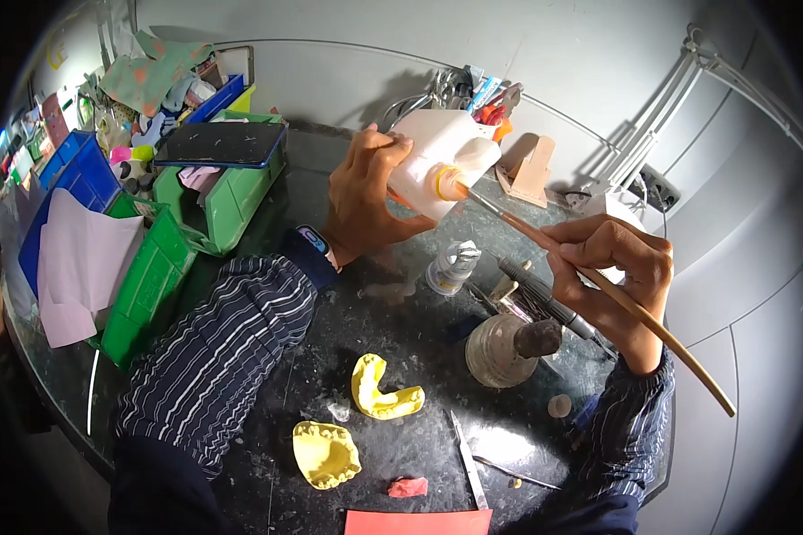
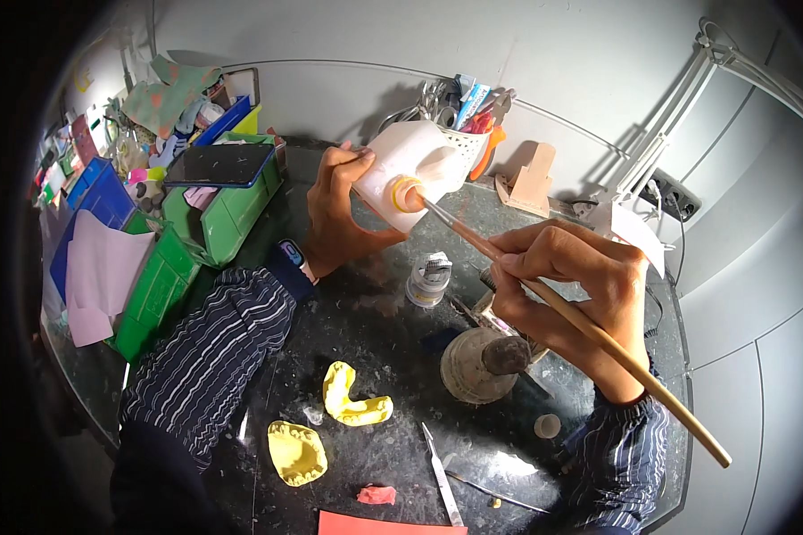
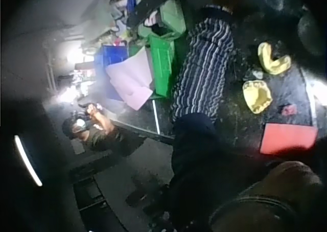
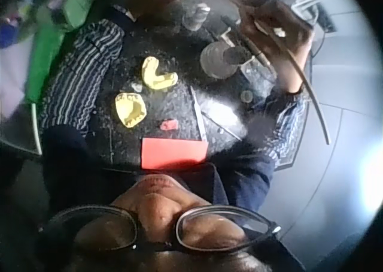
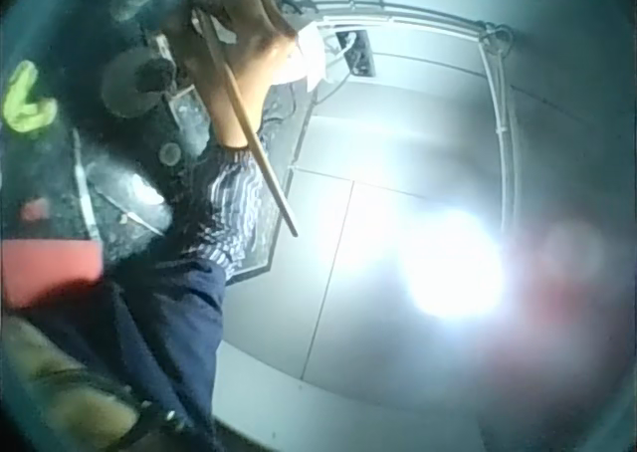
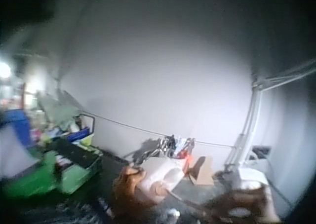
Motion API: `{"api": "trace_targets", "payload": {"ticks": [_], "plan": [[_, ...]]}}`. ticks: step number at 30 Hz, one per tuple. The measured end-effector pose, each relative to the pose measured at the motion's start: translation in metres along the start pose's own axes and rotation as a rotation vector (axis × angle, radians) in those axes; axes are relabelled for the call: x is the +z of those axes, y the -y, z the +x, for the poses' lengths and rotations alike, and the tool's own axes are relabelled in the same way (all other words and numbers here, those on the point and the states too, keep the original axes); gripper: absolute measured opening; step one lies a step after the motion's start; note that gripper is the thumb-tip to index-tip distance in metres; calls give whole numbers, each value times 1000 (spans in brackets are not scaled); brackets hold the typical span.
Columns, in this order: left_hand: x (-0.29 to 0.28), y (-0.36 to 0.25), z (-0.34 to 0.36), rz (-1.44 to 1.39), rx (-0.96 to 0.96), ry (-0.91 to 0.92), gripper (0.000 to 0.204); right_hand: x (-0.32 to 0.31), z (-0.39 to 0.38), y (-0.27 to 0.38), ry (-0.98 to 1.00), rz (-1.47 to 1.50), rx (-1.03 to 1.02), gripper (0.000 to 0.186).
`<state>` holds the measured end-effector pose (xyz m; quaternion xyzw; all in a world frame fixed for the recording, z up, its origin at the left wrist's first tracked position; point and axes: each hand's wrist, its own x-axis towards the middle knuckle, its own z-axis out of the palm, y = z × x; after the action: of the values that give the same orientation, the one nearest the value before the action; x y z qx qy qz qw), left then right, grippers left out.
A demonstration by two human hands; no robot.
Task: The person trims a small object using a blade, then dips a brush into a bottle of liquid and applies it across a dental cast.
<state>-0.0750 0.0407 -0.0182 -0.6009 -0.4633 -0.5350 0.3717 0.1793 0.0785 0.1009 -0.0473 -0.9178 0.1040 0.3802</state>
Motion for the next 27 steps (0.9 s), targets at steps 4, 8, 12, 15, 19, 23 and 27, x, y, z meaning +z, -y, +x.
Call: {"api": "trace_targets", "payload": {"ticks": [4,8,12,15,19,23,27], "plan": [[1,0,0,11,45,-13,73,-4,0,3,26,38,61,20],[0,1,-2,16,66,-14,74,-4,0,0,51,275,262,22],[0,-2,1,7,-4,-4,75,-8,1,-9,-54,532,263,19],[-2,-4,3,7,-94,23,74,-9,3,-12,-101,516,201,13],[0,-2,1,-25,-123,16,68,2,1,-15,-71,418,133,10],[2,-1,1,-63,-152,21,64,9,-2,-8,-18,296,182,11],[2,-5,3,-73,-159,33,64,14,-2,-14,29,286,157,11]]}}
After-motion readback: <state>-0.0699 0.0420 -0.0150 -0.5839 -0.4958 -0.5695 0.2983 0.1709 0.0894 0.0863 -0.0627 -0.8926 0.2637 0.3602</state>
